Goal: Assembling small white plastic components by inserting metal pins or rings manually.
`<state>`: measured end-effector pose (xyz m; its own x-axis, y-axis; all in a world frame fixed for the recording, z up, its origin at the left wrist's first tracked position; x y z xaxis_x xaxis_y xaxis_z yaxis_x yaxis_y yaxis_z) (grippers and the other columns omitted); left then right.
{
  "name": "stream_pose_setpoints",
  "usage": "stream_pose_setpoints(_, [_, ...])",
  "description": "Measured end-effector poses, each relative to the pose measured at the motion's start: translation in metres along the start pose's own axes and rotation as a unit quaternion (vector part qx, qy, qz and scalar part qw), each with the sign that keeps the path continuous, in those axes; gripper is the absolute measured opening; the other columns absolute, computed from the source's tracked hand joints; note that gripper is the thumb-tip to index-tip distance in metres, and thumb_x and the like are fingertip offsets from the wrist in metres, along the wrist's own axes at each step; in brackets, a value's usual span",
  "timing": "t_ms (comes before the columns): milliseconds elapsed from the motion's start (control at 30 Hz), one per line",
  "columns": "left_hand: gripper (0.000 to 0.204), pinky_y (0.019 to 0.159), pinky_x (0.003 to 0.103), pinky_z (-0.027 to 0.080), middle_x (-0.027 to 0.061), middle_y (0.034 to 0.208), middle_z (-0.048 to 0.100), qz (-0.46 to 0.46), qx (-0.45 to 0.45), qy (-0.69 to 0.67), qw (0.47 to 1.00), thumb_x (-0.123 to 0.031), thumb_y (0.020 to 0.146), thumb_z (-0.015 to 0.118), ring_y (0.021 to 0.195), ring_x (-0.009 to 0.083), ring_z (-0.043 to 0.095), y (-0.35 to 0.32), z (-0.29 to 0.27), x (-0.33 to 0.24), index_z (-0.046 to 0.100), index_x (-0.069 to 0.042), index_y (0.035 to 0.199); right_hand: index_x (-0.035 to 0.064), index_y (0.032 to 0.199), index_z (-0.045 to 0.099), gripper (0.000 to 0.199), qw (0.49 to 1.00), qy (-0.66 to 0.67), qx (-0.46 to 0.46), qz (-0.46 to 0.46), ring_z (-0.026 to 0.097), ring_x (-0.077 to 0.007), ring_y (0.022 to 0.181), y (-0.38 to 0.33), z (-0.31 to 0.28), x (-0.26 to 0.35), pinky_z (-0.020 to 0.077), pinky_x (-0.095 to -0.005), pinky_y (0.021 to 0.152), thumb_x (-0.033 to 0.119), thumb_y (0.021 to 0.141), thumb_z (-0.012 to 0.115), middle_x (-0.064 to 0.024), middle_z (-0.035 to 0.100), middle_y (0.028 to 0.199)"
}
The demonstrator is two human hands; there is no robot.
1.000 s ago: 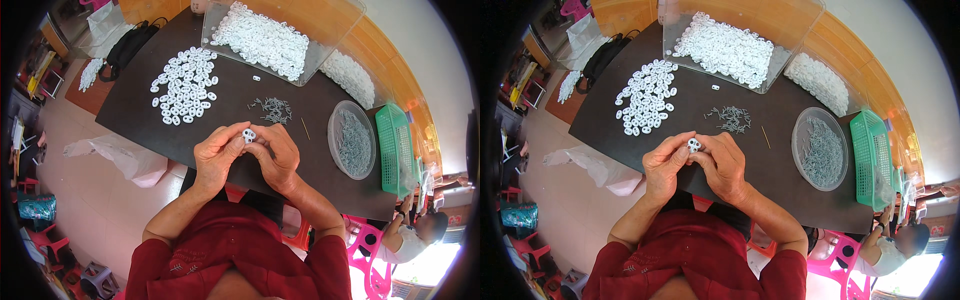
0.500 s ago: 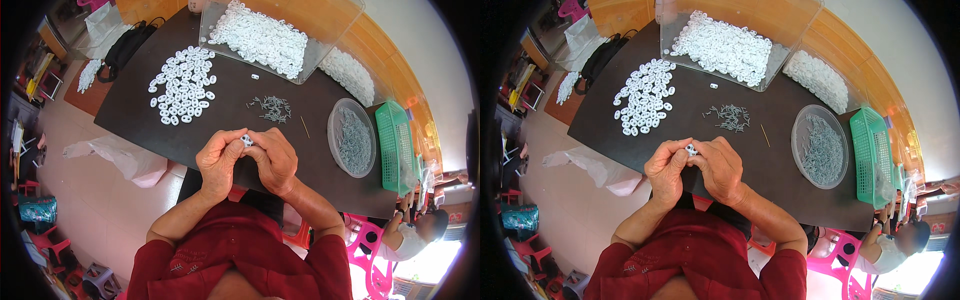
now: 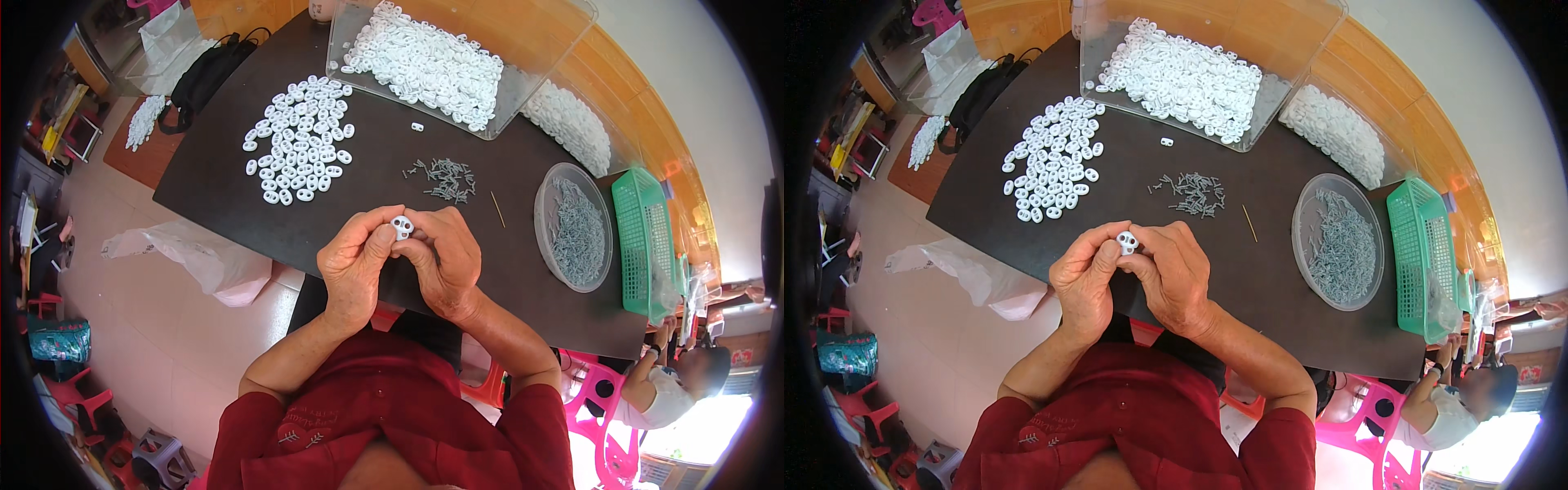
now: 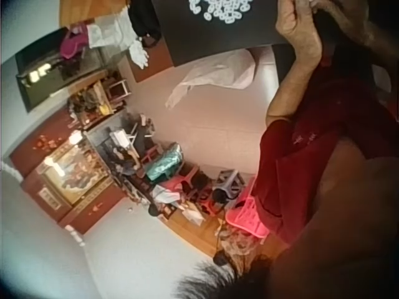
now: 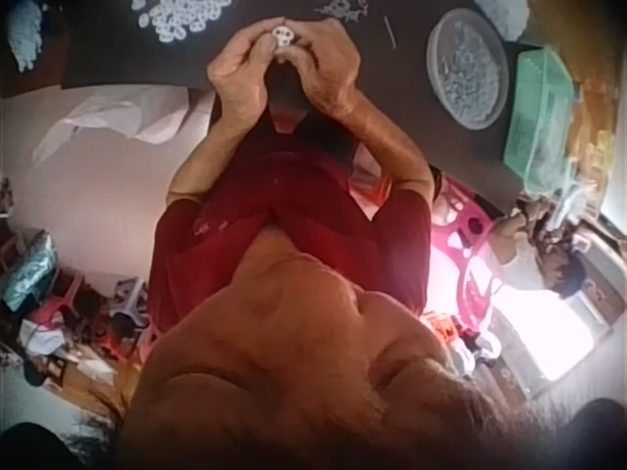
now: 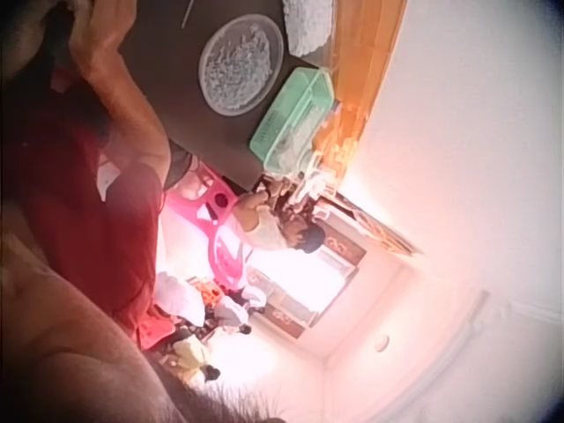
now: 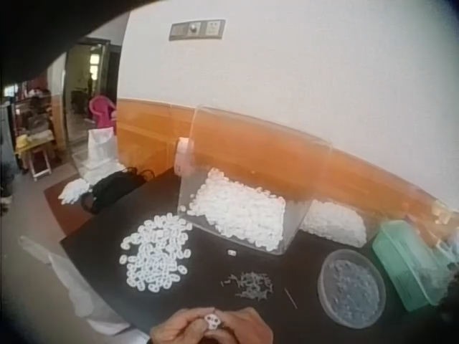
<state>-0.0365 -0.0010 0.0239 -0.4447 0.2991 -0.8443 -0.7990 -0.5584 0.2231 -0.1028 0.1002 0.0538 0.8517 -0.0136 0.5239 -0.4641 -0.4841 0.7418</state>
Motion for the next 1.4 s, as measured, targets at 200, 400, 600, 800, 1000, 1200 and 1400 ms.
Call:
stream_pose_setpoints(200, [0.021, 0.078, 0.021, 0.044, 0.004, 0.095, 0.061, 0.02, -0.013, -0.015, 1.0, -0.011, 0.091, 0.055, 0.085, 0.0077, 0.054, -0.005, 0.003, 0.003, 0.06, 0.004, 0.105, -0.0016, 0.099, 0.06, 0.026, 1.0, 0.003, -0.004, -0.001, 0.051, -0.0168, 0.064, -0.003, 0.002, 0.0, 0.0415, -0.0261, 0.056, 0.002, 0.074, 0.068, -0.0063, 0.06, 0.078])
stream_pose_setpoints(400, [0.022, 0.078, 0.021, 0.043, 0.0041, 0.096, 0.06, 0.034, -0.023, -0.022, 0.999, -0.013, 0.092, 0.055, 0.085, 0.0071, 0.054, -0.009, 0.007, 0.004, 0.058, 0.004, 0.106, -0.0027, 0.105, 0.055, 0.028, 1.0, 0.001, -0.002, -0.015, 0.052, -0.0183, 0.066, -0.008, 0.003, 0.002, 0.0431, -0.0269, 0.056, 0.004, 0.08, 0.064, -0.0099, 0.06, 0.087])
stream_pose_setpoints(600, [0.022, 0.074, 0.02, 0.041, 0.0023, 0.092, 0.056, 0.048, -0.024, -0.004, 0.999, -0.013, 0.093, 0.053, 0.081, 0.0062, 0.05, -0.015, 0.011, 0.002, 0.057, 0.004, 0.106, -0.0031, 0.105, 0.053, 0.025, 0.999, -0.007, -0.01, -0.042, 0.052, -0.0205, 0.068, -0.008, 0.002, 0.005, 0.0439, -0.0285, 0.057, 0.008, 0.085, 0.061, -0.0122, 0.059, 0.089])
stream_pose_setpoints(800, [0.02, 0.067, 0.02, 0.038, 0.0015, 0.084, 0.052, 0.12, -0.021, 0.065, 0.99, -0.01, 0.093, 0.052, 0.074, 0.0069, 0.045, -0.019, 0.009, 0.004, 0.057, 0.004, 0.105, -0.0027, 0.103, 0.053, 0.022, 0.997, -0.01, -0.017, -0.069, 0.053, -0.0224, 0.069, -0.01, 0.002, 0.008, 0.0441, -0.0298, 0.057, 0.007, 0.085, 0.06, -0.0131, 0.059, 0.088])
stream_pose_setpoints(1000, [0.018, 0.065, 0.022, 0.038, 0.0035, 0.081, 0.051, 0.182, -0.028, 0.11, 0.977, -0.009, 0.093, 0.051, 0.072, 0.0092, 0.044, -0.018, 0.011, 0.003, 0.057, 0.004, 0.103, -0.0033, 0.102, 0.053, 0.025, 0.996, -0.021, -0.029, -0.087, 0.054, -0.0236, 0.065, -0.009, 0.004, 0.011, 0.0443, -0.0317, 0.056, 0.005, 0.08, 0.064, -0.0127, 0.059, 0.085])
stream_pose_setpoints(1200, [0.016, 0.065, 0.021, 0.036, 0.0026, 0.08, 0.049, 0.161, -0.034, 0.088, 0.982, -0.009, 0.094, 0.049, 0.071, 0.0086, 0.041, -0.019, 0.015, -0.001, 0.056, 0.004, 0.101, -0.0027, 0.101, 0.053, 0.02, 0.994, -0.033, -0.024, -0.097, 0.052, -0.0219, 0.063, -0.007, 0.003, 0.012, 0.0428, -0.0309, 0.054, 0.006, 0.085, 0.06, -0.0122, 0.059, 0.083])
stream_pose_setpoints(1400, [0.017, 0.066, 0.02, 0.038, 0.0027, 0.084, 0.052, 0.168, -0.05, 0.12, 0.977, -0.007, 0.094, 0.049, 0.073, 0.0073, 0.043, -0.015, 0.015, -0.007, 0.058, 0.004, 0.102, -0.0027, 0.102, 0.053, 0.021, 0.995, -0.027, -0.031, -0.092, 0.052, -0.0224, 0.063, -0.002, 0.005, 0.012, 0.0434, -0.0305, 0.056, 0.003, 0.083, 0.061, -0.0131, 0.06, 0.085])
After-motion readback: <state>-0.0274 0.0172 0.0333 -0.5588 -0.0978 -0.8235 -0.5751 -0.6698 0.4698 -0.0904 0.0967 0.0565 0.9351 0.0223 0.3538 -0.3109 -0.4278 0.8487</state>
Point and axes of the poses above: each hand's wrist, its own y-axis towards the middle knuckle, its own z-axis out of the palm, x = y × z, the point moved 3 cm from there along y, towards the middle knuckle
